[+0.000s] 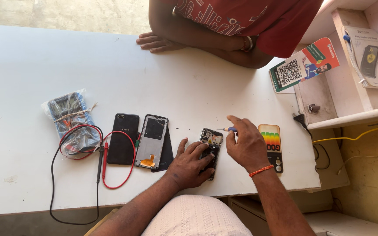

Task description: The person disassembles a smartphone, removes the back cover and internal components, and uses a screwdriver to adjust parts on the motherboard. The person then reassembles the phone by placing the back cover and securing it.

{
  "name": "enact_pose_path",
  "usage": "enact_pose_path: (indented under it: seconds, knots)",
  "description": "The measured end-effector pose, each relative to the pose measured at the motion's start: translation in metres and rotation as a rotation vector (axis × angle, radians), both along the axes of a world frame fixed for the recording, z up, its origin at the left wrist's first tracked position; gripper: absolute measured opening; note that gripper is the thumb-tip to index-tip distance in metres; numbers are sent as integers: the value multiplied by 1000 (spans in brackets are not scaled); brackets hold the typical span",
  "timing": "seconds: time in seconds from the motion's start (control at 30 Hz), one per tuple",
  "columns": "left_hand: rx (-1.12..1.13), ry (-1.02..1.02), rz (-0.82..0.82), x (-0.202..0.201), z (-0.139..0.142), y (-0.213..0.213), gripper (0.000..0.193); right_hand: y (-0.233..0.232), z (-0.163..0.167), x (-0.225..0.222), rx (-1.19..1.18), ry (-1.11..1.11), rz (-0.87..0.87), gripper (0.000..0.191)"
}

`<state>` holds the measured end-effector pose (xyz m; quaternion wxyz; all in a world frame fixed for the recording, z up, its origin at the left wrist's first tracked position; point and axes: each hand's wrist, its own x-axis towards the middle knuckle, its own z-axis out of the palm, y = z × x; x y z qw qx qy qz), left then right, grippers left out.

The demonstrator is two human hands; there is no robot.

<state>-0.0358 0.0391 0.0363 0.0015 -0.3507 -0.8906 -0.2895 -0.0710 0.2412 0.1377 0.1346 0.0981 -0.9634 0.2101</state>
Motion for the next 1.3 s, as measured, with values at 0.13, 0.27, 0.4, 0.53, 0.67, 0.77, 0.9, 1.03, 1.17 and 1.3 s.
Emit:
enact_pose_path:
  seconds: [0.13,0.27,0.4,0.53,0.67,0.77,0.9,1.03,1.17,1.3]
  knots:
    - [7,5,3,0,-1,1,40,3,-3,2,-62,-108,-104,19]
    - [-14,-1,-2,0,-1,2,40,3,-8,1,-97,-143,-187,12]
    - [-30,-24,-7,0,-1,2,41,4,-15,-1,-250,-320,-357,11]
    - [-39,-35,-10,0,-2,2,41,5,-22,-1,-547,-520,-475,12]
    - [-33,-13,-5,0,-3,1,42,2,-28,6,-337,-249,-371,11]
    - [-31,-5,-11,1,-4,1,42,2,-29,9,-232,-150,-288,11]
    - [-32,-16,-12,1,-4,2,42,0,-27,7,-182,-146,-251,10]
    - [-48,-15,-9,1,-5,2,42,-3,-25,5,-156,-171,-247,8]
    - [-53,-21,-13,1,-5,2,42,-4,-22,5,-128,-143,-217,8]
    - [-57,-32,-15,0,-5,2,43,-7,-16,3,-84,-134,-161,5]
